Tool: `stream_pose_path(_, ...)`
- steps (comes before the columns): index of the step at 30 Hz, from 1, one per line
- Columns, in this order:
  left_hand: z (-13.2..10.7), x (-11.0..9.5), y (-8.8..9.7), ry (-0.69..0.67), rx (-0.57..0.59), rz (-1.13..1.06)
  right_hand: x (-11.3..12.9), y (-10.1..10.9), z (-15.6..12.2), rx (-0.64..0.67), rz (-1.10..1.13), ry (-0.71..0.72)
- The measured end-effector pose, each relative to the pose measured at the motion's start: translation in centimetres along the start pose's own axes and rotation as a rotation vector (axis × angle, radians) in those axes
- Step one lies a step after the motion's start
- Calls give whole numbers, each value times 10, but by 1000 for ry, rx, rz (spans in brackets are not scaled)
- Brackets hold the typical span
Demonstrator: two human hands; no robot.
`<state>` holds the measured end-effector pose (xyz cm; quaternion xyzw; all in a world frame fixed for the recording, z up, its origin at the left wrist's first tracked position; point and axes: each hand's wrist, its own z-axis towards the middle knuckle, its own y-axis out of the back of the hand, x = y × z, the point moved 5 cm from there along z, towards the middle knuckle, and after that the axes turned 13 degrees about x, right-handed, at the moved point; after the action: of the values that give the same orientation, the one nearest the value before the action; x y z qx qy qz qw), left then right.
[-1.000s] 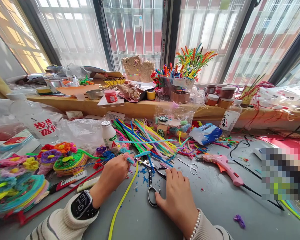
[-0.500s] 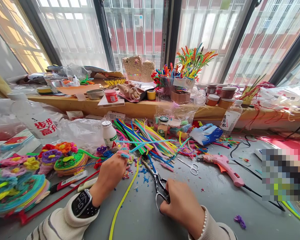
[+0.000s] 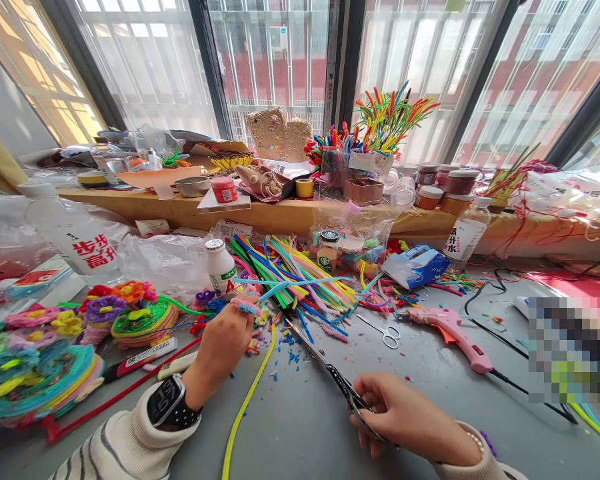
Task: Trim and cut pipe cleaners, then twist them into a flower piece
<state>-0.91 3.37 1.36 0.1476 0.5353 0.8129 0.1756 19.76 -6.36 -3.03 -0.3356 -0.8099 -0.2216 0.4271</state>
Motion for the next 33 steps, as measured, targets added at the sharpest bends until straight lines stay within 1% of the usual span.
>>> stream_pose_path(4, 0, 4, 4, 30, -54, -217, 0, 3, -5, -13, 85, 38)
stream_pose_path(7, 1, 9, 5, 107, -67, -393, 4, 3, -6, -13, 83, 79)
stream_pose_path(10, 1, 12, 7, 170, -61, -509, 7, 2, -8, 26, 60, 110)
stream_pose_path(13, 2, 14, 10, 222, -69, -573, 6, 0, -13, 118, 57, 122)
stream_pose_path(16, 2, 16, 12, 259, -75, -624, 3, -3, -21, 232, 74, 76)
stream_pose_path(18, 2, 16, 12, 271, -62, -659, 3, -5, -27, 271, 76, 52)
stream_pose_path(24, 2, 16, 9, 295, -31, -811, 15, -5, -39, 272, 89, 75)
stream_pose_path(27, 1, 17, 7, 331, -23, -876, 16, -4, -35, 284, 128, 125)
stream_pose_path(30, 1, 18, 8, 348, -52, -874, 13, -2, -27, 261, 115, 201)
stream_pose_path(33, 0, 18, 10, 353, -81, -872, 7, -1, -19, 237, 88, 213)
